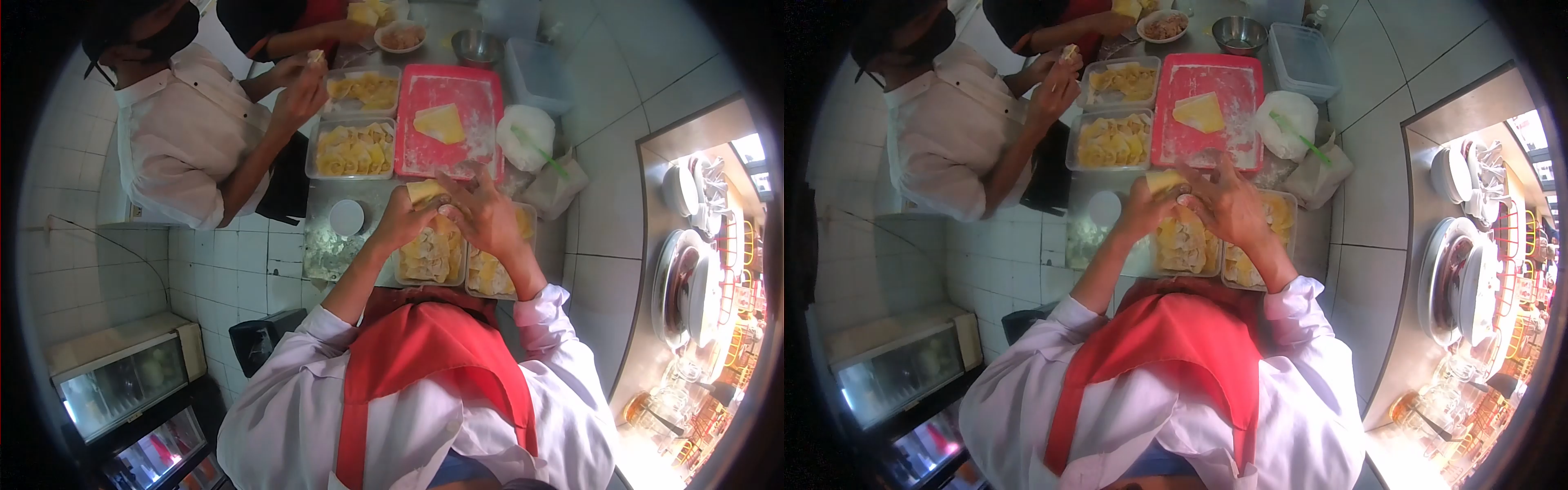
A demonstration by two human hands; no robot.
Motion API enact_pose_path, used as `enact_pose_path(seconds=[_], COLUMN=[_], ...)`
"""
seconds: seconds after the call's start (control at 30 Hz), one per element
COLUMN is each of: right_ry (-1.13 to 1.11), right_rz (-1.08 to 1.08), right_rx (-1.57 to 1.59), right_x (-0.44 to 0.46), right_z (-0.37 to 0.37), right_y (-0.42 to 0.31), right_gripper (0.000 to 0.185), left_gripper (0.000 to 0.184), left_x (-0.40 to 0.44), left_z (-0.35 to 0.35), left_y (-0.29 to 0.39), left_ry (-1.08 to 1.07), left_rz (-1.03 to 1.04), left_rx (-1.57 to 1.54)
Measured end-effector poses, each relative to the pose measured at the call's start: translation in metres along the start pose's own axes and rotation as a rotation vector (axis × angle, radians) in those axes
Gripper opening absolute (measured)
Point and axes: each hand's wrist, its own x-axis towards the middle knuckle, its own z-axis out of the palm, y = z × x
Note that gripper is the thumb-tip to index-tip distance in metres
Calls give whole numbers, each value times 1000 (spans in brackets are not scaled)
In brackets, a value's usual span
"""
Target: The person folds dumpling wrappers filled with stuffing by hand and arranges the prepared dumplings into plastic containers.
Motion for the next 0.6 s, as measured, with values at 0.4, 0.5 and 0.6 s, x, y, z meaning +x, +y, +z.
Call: enact_pose_path(seconds=[0.4, 0.5, 0.6], right_ry=[-38, -27, 83], right_rz=[-11, 0, 23], right_rx=[81, 49, 257], right_x=[-10, -6, -4], right_z=[1, 3, 8], right_y=[-2, 0, 0], right_gripper=[53, 55, 46], left_gripper=[24, 25, 25], left_x=[-8, -7, -7], left_z=[-10, -11, -6], left_y=[12, 9, 9], left_ry=[24, -32, -10], left_rz=[-144, -141, -102], left_rx=[-149, -141, -161])
